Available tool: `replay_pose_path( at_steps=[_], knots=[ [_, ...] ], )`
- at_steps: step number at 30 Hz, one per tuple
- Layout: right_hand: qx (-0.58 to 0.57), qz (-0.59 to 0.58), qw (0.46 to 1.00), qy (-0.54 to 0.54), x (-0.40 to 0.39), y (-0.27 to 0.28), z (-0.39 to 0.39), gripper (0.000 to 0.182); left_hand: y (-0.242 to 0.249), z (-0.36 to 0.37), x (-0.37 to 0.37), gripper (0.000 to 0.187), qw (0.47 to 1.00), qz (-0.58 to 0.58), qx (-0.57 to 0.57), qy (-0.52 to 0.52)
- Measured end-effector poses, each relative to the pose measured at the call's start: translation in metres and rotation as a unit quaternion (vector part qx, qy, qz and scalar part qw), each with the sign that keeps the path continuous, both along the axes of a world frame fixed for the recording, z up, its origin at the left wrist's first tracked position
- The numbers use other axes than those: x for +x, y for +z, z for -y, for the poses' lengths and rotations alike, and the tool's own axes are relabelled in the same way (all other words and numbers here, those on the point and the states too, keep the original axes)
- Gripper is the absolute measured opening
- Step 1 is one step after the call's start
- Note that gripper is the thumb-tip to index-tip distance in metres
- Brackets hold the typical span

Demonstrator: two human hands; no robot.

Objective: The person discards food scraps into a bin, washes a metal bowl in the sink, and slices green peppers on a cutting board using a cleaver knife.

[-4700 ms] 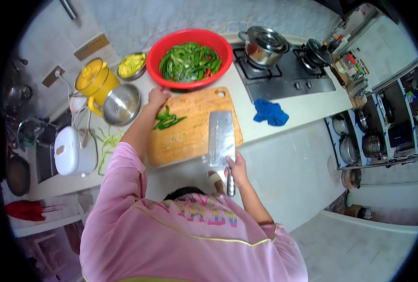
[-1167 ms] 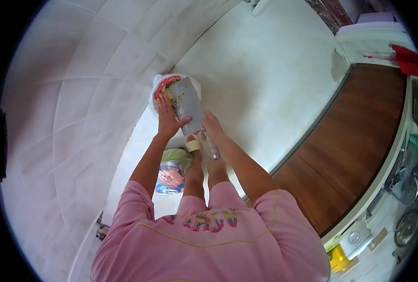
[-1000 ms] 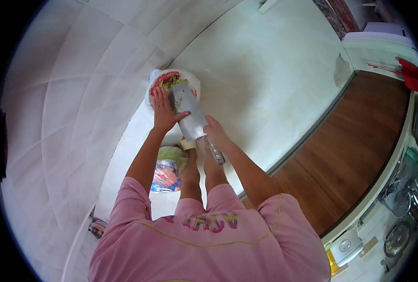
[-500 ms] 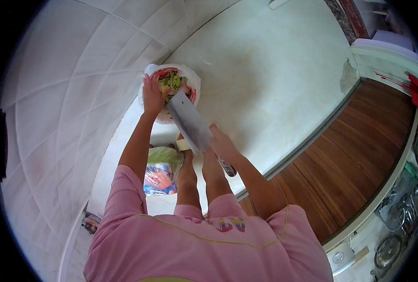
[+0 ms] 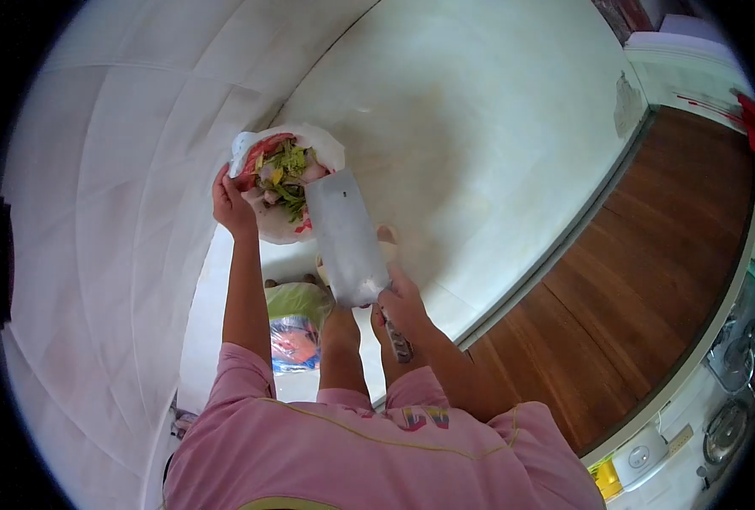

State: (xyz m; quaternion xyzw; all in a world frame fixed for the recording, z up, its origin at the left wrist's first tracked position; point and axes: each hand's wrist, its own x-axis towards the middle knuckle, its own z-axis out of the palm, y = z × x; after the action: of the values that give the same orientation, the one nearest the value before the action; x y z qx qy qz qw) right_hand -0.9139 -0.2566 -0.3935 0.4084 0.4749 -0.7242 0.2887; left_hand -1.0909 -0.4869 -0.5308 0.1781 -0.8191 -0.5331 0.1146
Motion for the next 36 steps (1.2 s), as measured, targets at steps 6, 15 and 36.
replay_pose_path(
  at_steps=[6,15,36],
  knots=[
    [0.125,-0.072,0.987,0.077,-0.001,-0.035,0.01,0.033,-0.103,-0.002,0.023,0.061,0.778,0.247,-0.41,-0.406],
    [0.196,-0.131,0.955,0.178,-0.002,-0.092,0.04,0.026,-0.024,-0.051,0.035,0.06,0.875,0.078,-0.341,-0.336],
    [0.09,-0.039,0.99,-0.098,0.083,0.064,-0.042,0.029,-0.013,-0.017,0.004,0.069,0.795,0.297,-0.415,-0.328]
  ],
)
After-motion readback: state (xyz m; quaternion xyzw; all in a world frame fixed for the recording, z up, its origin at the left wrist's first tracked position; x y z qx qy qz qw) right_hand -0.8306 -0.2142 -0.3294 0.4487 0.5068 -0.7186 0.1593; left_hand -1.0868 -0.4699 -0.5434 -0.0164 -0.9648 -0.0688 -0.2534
